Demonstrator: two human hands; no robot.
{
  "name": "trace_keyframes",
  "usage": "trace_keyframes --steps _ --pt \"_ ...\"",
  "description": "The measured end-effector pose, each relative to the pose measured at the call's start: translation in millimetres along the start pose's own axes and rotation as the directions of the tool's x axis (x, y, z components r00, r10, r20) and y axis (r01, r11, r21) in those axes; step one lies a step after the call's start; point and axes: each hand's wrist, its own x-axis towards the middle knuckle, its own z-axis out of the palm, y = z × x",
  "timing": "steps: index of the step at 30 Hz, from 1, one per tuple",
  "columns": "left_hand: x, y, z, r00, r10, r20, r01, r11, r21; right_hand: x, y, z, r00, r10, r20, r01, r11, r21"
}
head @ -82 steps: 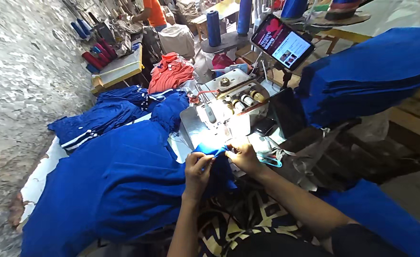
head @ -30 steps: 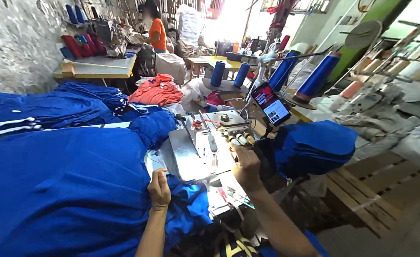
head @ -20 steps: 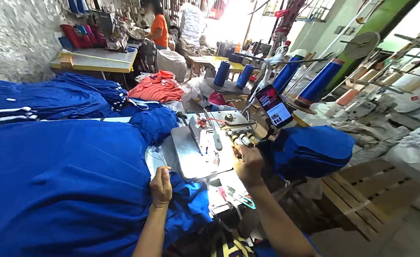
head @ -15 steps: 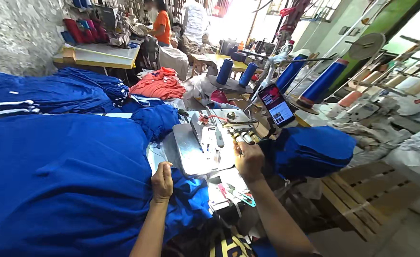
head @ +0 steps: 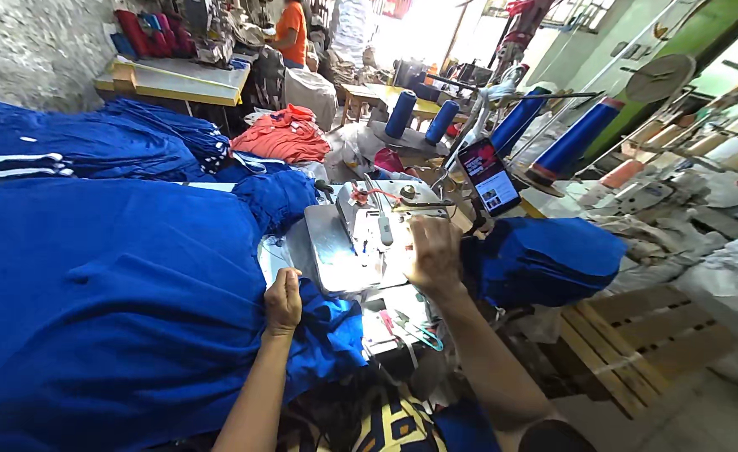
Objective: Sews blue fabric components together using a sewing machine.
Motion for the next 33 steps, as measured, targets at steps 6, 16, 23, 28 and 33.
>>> trace_keyframes --steps 6,16,23,28,33 --pt "-0.7 -2.3 0.2 1.000 -0.023 0.011 0.022 0.999 0.026 -0.8 5.8 22.6 0.993 -0.079 -0.085 0.078 0.997 -0.015" --pt "-4.6 -10.5 3.6 1.000 -0.013 0.000 0.013 0.998 0.054 -0.3 12.1 23.4 0.986 -0.128 -0.108 0.131 0.991 0.016" --pt "-3.1 -11.9 4.7 1.000 -0.020 0.007 0.020 0.999 0.028 5.0 12.6 26.0 0.986 -0.124 -0.115 0.123 0.992 -0.010" --pt "-3.8 -10.9 3.9 0.999 -0.031 0.008 0.031 0.999 0.024 3.6 11.8 18.0 0.988 -0.121 -0.096 0.121 0.993 -0.014" --pt "-3.0 -13.1 4.3 0.999 -0.045 0.019 0.044 0.999 0.024 7.1 8.4 19.2 0.992 -0.107 -0.067 0.103 0.993 -0.057"
